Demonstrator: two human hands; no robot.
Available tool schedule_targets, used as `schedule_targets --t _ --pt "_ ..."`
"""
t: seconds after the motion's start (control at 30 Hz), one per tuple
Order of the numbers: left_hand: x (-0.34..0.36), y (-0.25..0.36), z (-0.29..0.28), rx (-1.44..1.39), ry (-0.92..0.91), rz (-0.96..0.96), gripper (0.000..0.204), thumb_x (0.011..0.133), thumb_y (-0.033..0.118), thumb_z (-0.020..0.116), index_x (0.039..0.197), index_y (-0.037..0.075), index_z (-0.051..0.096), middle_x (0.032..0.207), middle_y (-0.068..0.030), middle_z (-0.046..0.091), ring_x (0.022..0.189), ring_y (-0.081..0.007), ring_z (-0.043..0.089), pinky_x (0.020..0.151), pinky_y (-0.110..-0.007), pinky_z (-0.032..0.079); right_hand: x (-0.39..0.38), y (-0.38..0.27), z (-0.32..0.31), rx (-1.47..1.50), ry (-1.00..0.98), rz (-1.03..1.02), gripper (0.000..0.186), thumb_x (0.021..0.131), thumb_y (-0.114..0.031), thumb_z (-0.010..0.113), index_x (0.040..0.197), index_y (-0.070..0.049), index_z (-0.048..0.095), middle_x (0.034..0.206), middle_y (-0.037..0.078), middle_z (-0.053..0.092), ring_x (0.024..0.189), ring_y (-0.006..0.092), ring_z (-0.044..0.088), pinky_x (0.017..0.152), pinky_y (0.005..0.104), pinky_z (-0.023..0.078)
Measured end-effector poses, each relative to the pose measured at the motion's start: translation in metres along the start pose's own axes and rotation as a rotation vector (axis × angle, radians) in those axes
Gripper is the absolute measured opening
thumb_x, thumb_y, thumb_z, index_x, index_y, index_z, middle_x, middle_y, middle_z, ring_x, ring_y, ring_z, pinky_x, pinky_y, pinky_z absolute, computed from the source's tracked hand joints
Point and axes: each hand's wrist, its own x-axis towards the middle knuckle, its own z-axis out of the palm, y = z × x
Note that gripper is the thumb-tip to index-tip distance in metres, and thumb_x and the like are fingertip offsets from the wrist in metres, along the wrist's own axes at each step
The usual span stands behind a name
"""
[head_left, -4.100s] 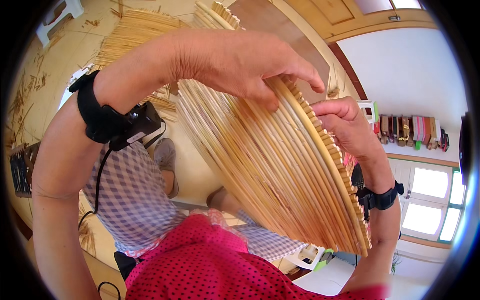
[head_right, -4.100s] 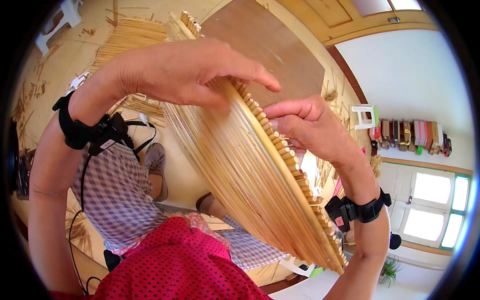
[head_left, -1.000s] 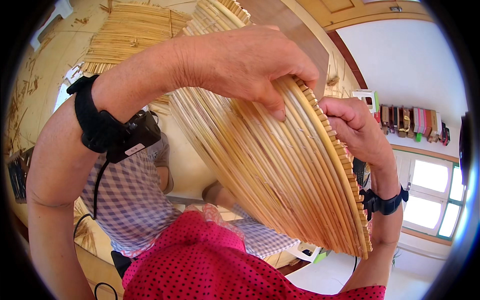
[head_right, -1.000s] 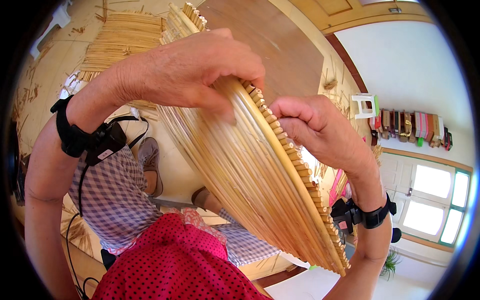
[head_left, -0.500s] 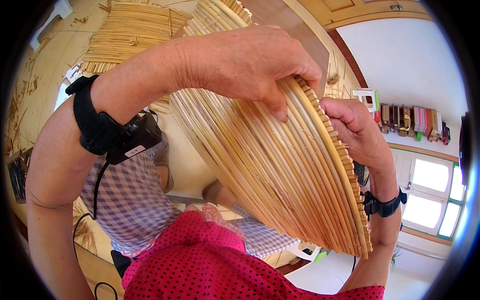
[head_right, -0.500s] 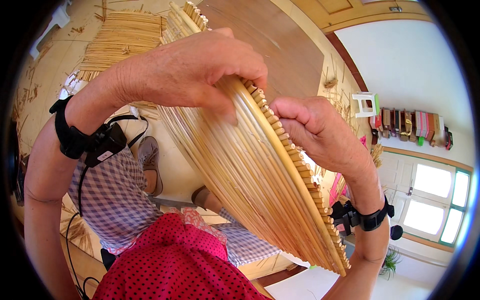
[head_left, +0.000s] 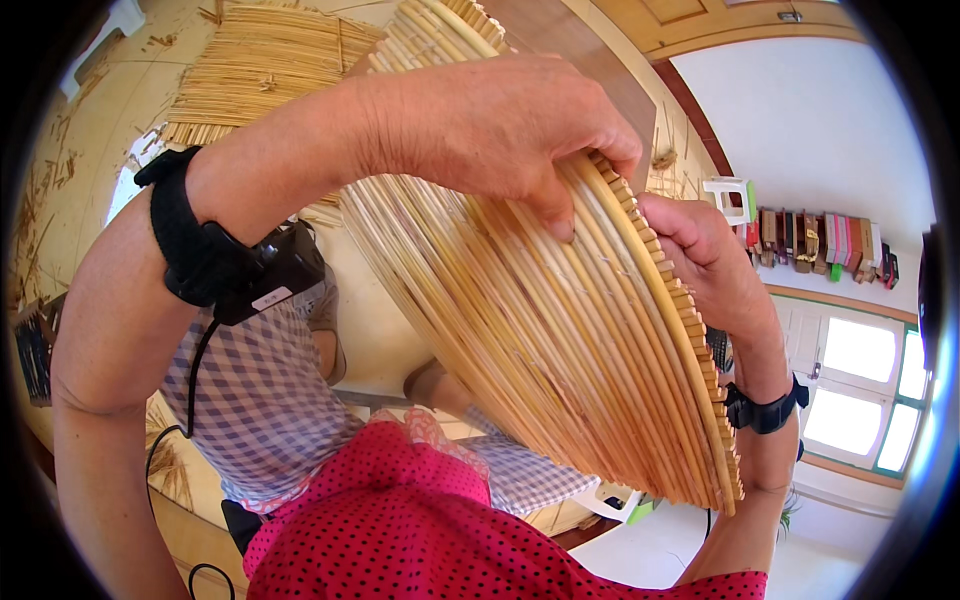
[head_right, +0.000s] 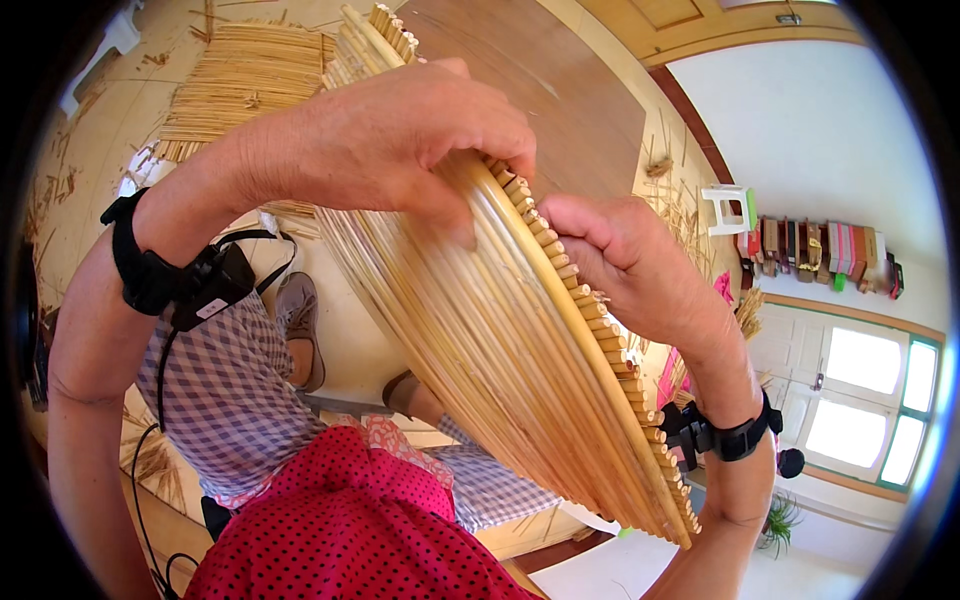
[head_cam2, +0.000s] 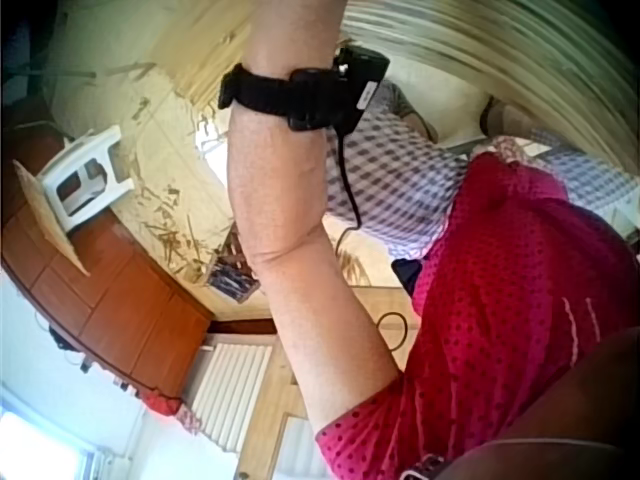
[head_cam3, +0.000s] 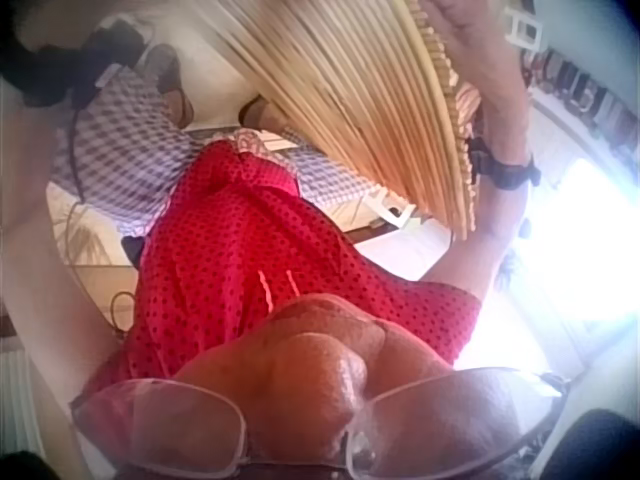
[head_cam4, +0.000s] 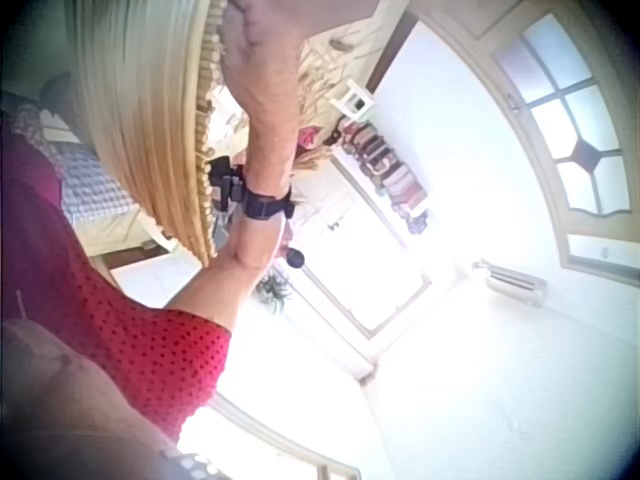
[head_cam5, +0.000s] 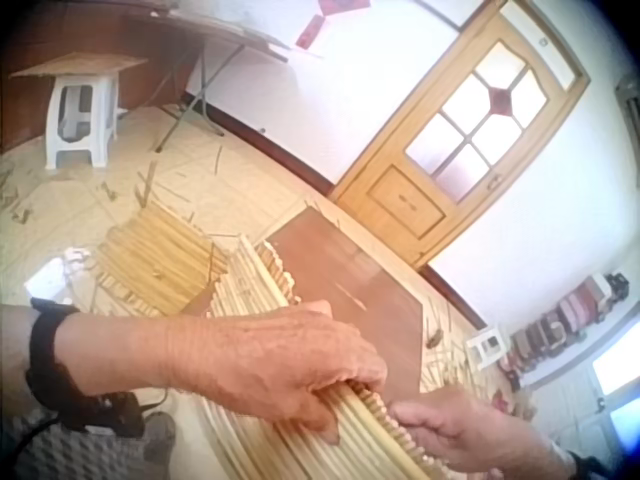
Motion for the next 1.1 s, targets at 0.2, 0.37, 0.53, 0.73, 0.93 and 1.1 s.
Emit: schedule_targets --t 0.2,0.37,0.53,0.73,0.93,1.1 --pt "0.005 -0.002 -0.002 -0.013 0.005 0.057 0.038 0.068 0.013 0.075 0.104 0.004 0.067 0.091 -0.0102 0.067 0.08 -0.029 0.058 0.073 -0.037 0.046 -0.003 0.001 -0.004 0.028 0.006 0.024 0.008 0.097 -0.003 0.053 0.1 -0.001 0.06 0.077 0.014 0.053 0.069 0.0269 0.051 0.066 0.0325 0.045" --pt "0.005 -0.007 -0.001 -0.043 0.004 0.081 0.037 0.068 0.011 0.074 0.102 0.002 0.066 0.091 -0.013 0.068 0.08 -0.031 0.061 0.073 -0.038 0.048 0.0 0.001 -0.005 0.018 -0.009 0.015 0.009 0.097 -0.003 0.053 0.101 -0.001 0.061 0.075 0.012 0.052 0.068 0.0253 0.05 0.065 0.0322 0.045" --pt "0.005 -0.003 -0.006 -0.019 -0.032 0.053 0.039 0.068 0.012 0.074 0.104 0.003 0.066 0.09 -0.0121 0.067 0.079 -0.03 0.06 0.072 -0.038 0.047 0.0 -0.003 -0.006 -0.004 -0.011 0.018 0.01 0.097 -0.006 0.056 0.104 -0.001 0.062 0.078 0.013 0.056 0.069 0.0248 0.053 0.067 0.0322 0.047" --pt "0.004 -0.006 -0.003 -0.031 -0.021 0.05 0.036 0.07 0.013 0.074 0.104 0.004 0.065 0.091 -0.0108 0.067 0.08 -0.0285 0.059 0.075 -0.037 0.045 0.001 -0.013 0.0 0.003 0.038 0.047 0.012 0.096 -0.007 0.058 0.106 -0.002 0.062 0.083 0.016 0.062 0.074 0.03 0.057 0.073 0.033 0.049" --pt "0.001 -0.003 -0.001 -0.057 -0.019 0.037 0.035 0.071 0.01 0.074 0.104 0.006 0.066 0.098 -0.0092 0.067 0.09 -0.0292 0.058 0.083 -0.037 0.045 0.0 -0.007 0.004 -0.075 0.042 -0.041 0.012 0.096 -0.007 0.056 0.106 -0.003 0.061 0.09 0.018 0.063 0.083 0.0377 0.06 0.075 0.0371 0.051" --pt "-0.002 0.0 -0.001 -0.044 -0.073 -0.044 0.039 0.07 0.009 0.076 0.109 0.007 0.067 0.105 -0.0061 0.067 0.099 -0.0287 0.055 0.09 -0.037 0.044 0.001 -0.016 0.005 -0.138 0.006 -0.019 0.015 0.097 -0.008 0.054 0.111 -0.004 0.059 0.093 0.018 0.063 0.084 0.0383 0.06 0.076 0.0387 0.05"
